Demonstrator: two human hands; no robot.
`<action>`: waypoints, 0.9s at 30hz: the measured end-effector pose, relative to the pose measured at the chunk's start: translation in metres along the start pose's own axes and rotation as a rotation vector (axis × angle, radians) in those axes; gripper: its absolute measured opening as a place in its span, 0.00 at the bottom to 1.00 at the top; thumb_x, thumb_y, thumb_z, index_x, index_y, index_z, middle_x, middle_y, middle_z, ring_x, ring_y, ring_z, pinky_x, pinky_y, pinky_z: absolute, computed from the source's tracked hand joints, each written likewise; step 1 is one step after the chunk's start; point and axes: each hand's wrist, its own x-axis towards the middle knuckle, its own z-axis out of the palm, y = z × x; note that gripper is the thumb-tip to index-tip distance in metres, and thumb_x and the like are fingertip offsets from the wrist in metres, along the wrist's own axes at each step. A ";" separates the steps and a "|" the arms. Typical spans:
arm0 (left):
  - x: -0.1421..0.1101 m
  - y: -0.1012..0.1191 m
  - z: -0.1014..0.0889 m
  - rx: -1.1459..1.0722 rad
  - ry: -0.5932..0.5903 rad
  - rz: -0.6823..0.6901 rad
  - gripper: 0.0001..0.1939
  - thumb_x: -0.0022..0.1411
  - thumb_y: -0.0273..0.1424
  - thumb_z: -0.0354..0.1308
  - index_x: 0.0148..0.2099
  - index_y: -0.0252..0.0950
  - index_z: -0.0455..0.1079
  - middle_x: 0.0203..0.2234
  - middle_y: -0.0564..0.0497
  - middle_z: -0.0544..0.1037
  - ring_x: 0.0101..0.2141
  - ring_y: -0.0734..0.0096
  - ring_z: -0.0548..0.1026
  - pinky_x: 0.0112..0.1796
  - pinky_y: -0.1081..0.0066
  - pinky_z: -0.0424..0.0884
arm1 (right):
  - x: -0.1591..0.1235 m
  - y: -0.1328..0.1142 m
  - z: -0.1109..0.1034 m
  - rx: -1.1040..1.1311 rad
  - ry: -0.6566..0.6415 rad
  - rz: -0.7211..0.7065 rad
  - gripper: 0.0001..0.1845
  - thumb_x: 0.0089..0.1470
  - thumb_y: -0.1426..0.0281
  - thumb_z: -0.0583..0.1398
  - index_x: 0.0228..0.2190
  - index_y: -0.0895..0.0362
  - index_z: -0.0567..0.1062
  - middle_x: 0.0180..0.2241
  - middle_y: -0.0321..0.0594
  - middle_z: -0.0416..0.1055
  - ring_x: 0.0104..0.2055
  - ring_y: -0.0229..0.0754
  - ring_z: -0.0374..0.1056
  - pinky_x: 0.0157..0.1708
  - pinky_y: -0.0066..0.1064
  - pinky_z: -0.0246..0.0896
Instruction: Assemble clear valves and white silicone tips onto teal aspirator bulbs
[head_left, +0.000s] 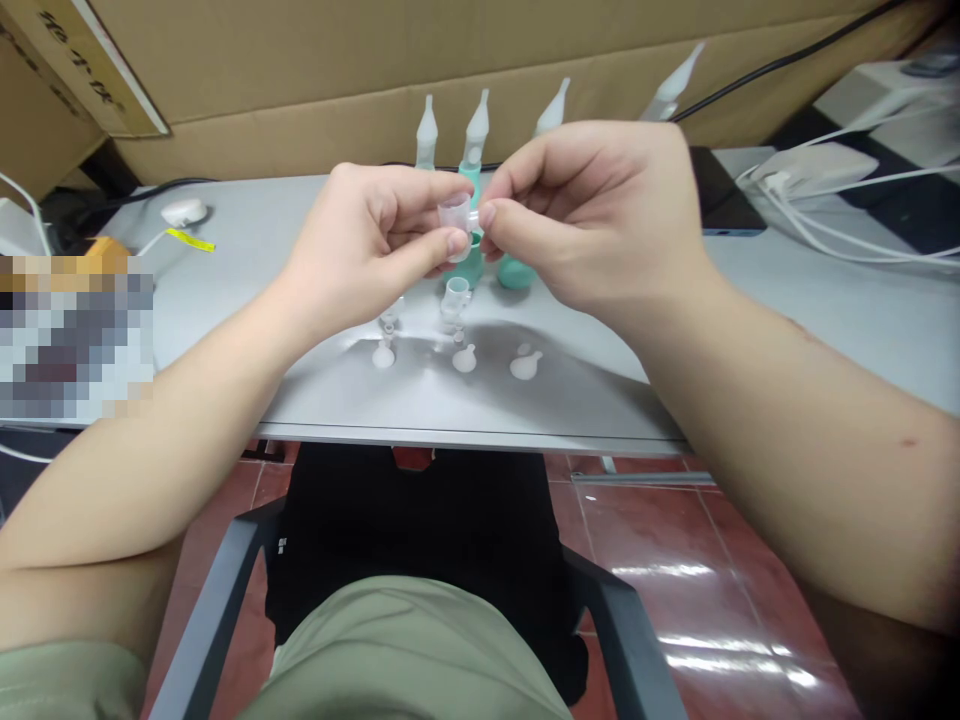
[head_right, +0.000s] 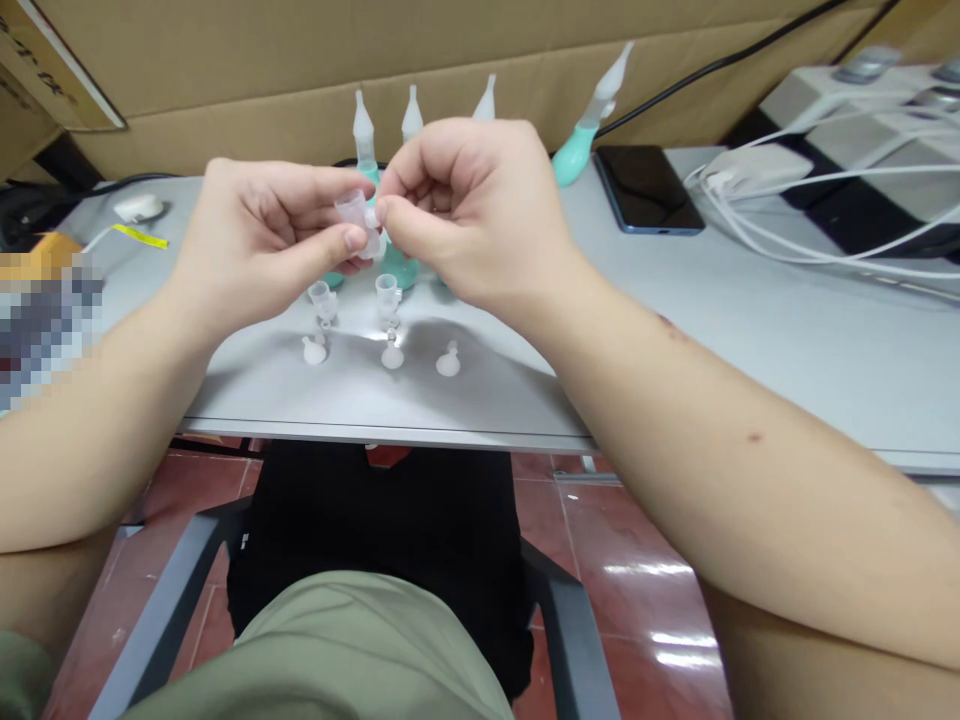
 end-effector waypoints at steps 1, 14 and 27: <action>0.000 -0.001 0.001 -0.002 0.002 0.018 0.11 0.74 0.33 0.87 0.53 0.40 0.93 0.36 0.50 0.93 0.38 0.60 0.93 0.43 0.64 0.90 | -0.001 0.000 0.000 -0.024 0.018 -0.024 0.14 0.69 0.55 0.81 0.34 0.45 0.88 0.31 0.33 0.83 0.30 0.42 0.75 0.32 0.39 0.76; 0.010 -0.027 0.000 -0.043 -0.055 0.198 0.22 0.78 0.55 0.84 0.55 0.43 0.92 0.36 0.51 0.92 0.37 0.54 0.96 0.37 0.58 0.93 | 0.000 -0.012 0.006 -0.023 0.068 0.020 0.10 0.61 0.71 0.76 0.30 0.48 0.84 0.30 0.35 0.80 0.31 0.43 0.72 0.35 0.40 0.64; 0.004 -0.005 0.001 0.083 -0.121 0.219 0.11 0.78 0.45 0.76 0.48 0.44 0.90 0.35 0.52 0.89 0.34 0.61 0.85 0.39 0.58 0.81 | 0.000 -0.026 0.002 -0.152 -0.015 0.148 0.17 0.64 0.70 0.78 0.30 0.49 0.79 0.31 0.38 0.77 0.37 0.49 0.73 0.46 0.46 0.71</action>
